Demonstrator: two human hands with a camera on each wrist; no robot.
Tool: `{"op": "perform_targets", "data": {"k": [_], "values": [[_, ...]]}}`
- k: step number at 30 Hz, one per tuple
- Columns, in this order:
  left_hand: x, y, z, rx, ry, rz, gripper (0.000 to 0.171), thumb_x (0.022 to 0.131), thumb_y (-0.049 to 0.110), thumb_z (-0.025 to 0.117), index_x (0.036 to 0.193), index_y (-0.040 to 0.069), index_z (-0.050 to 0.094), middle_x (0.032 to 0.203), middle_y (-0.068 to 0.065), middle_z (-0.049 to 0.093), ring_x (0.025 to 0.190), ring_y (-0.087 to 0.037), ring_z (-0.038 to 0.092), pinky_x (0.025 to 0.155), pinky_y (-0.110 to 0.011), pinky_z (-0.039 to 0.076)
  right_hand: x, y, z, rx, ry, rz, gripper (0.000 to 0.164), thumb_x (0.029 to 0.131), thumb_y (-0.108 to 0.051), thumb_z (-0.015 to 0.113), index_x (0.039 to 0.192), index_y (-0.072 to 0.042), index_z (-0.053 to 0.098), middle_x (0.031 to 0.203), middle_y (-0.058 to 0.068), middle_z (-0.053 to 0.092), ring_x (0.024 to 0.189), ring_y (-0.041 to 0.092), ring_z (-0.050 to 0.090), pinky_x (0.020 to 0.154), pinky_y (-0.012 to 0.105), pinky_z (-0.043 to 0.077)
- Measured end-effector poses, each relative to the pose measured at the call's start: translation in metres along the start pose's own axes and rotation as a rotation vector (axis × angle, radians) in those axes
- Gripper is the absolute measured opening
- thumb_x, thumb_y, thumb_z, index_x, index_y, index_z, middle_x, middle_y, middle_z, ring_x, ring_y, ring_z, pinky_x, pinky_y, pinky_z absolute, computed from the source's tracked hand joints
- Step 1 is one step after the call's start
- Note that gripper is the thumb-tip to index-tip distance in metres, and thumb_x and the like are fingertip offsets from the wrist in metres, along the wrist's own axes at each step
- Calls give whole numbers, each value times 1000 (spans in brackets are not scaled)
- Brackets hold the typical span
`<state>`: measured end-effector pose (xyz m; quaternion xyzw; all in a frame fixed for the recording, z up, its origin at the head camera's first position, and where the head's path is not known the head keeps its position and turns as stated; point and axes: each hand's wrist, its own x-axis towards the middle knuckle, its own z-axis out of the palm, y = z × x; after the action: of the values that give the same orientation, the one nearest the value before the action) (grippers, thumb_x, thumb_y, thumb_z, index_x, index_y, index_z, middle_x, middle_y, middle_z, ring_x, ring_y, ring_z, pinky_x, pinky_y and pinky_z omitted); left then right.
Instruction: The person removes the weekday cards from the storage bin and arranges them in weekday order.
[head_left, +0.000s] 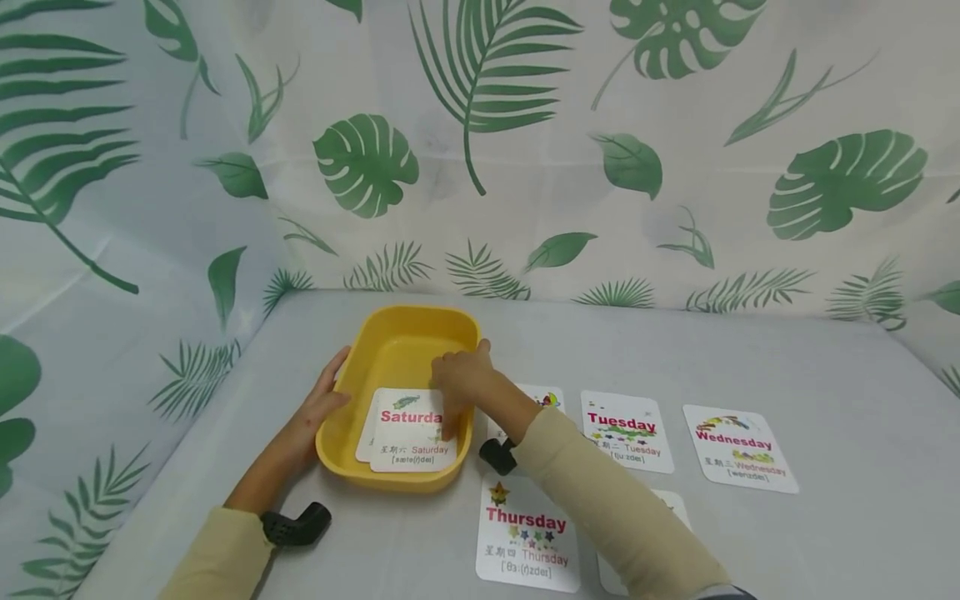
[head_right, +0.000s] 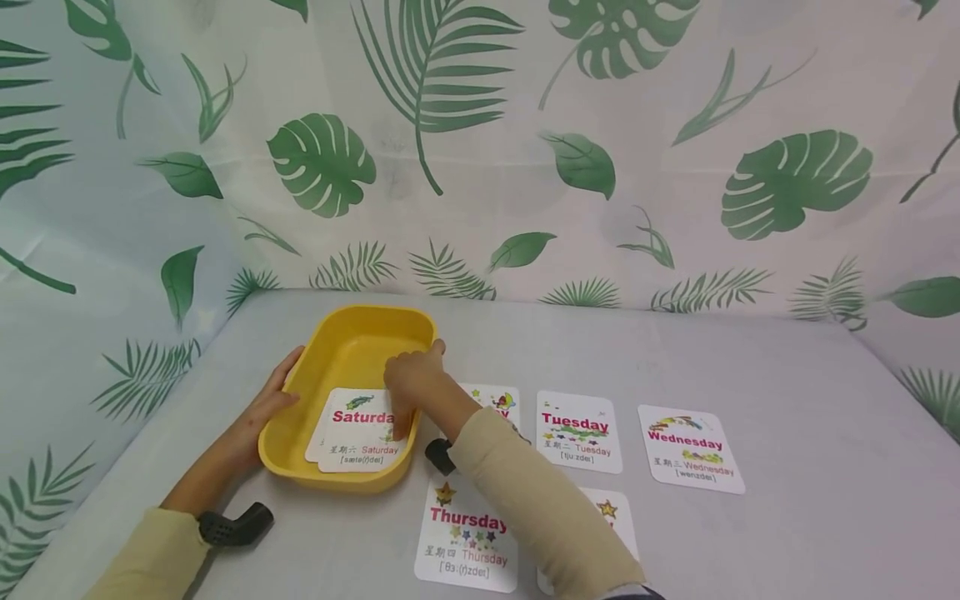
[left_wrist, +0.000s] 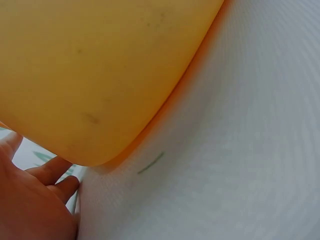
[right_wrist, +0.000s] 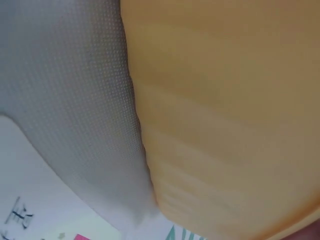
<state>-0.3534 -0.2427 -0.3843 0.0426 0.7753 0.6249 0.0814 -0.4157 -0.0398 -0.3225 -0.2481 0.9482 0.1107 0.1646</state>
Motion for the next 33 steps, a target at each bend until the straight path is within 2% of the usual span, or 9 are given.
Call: {"op": "perform_targets", "data": {"k": [4, 8, 12, 15, 19, 22, 24, 29, 33], "values": [[0, 0, 1, -8, -4, 14, 67, 90, 17, 33, 147, 31, 0, 154, -5, 6, 136, -29, 22, 107, -42, 24, -1, 5, 4, 139, 53, -23, 69, 58, -46, 81, 111, -17, 48, 91, -3, 61, 84, 17, 53, 104, 54, 16], [-1, -1, 0, -22, -8, 21, 67, 90, 17, 33, 147, 31, 1, 153, -9, 12, 131, -29, 29, 100, -25, 35, -3, 10, 8, 296, 140, -65, 59, 63, -35, 81, 107, -16, 46, 82, -3, 62, 78, 16, 54, 101, 50, 18], [-1, 0, 0, -39, -16, 23, 67, 91, 16, 33, 147, 29, 0, 151, -13, 17, 124, -29, 33, 87, -11, 39, -4, 14, 18, 480, 299, -119, 52, 71, -27, 76, 111, -15, 45, 80, 0, 62, 75, 16, 54, 93, 48, 24], [-2, 1, 0, -56, -25, 28, 66, 91, 15, 32, 147, 27, -1, 151, -13, 16, 124, -28, 33, 86, -10, 40, -4, 17, 28, 688, 444, -169, 46, 79, -19, 69, 116, -16, 44, 82, 1, 62, 77, 15, 56, 92, 46, 25], [-2, 1, 0, -67, -23, 31, 65, 92, 14, 31, 147, 25, -2, 152, -11, 12, 125, -28, 32, 85, -9, 39, -4, 18, 37, 871, 580, -219, 42, 84, -11, 62, 122, -18, 44, 93, 2, 58, 83, 15, 57, 86, 35, 40], [-1, 0, 1, -79, -19, 29, 66, 91, 13, 31, 147, 26, -1, 152, -11, 12, 123, -28, 32, 85, -9, 39, -6, 21, 37, 928, 587, -226, 43, 85, -10, 60, 125, -19, 45, 97, 5, 55, 83, 16, 55, 70, 26, 47], [0, -2, 3, -86, -27, 30, 65, 92, 13, 31, 147, 27, -1, 152, -11, 12, 124, -28, 32, 86, -10, 39, -9, 26, 35, 1029, 558, -212, 45, 85, -9, 59, 127, -19, 45, 97, 6, 53, 80, 16, 54, 67, 24, 45], [2, -2, 5, -52, -37, 19, 65, 92, 17, 31, 147, 30, 0, 153, -9, 12, 130, -29, 30, 91, -14, 37, -24, 49, 26, 1318, 520, -147, 48, 87, -6, 56, 132, -19, 46, 100, 10, 53, 81, 19, 57, 74, 29, 48], [0, 0, 0, -31, -19, 5, 64, 92, 17, 32, 146, 32, 1, 151, -11, 18, 127, -30, 33, 90, -15, 37, -51, 71, 22, 1344, 565, -148, 45, 91, -9, 51, 134, -19, 45, 108, 12, 54, 89, 21, 59, 75, 27, 49]]}}
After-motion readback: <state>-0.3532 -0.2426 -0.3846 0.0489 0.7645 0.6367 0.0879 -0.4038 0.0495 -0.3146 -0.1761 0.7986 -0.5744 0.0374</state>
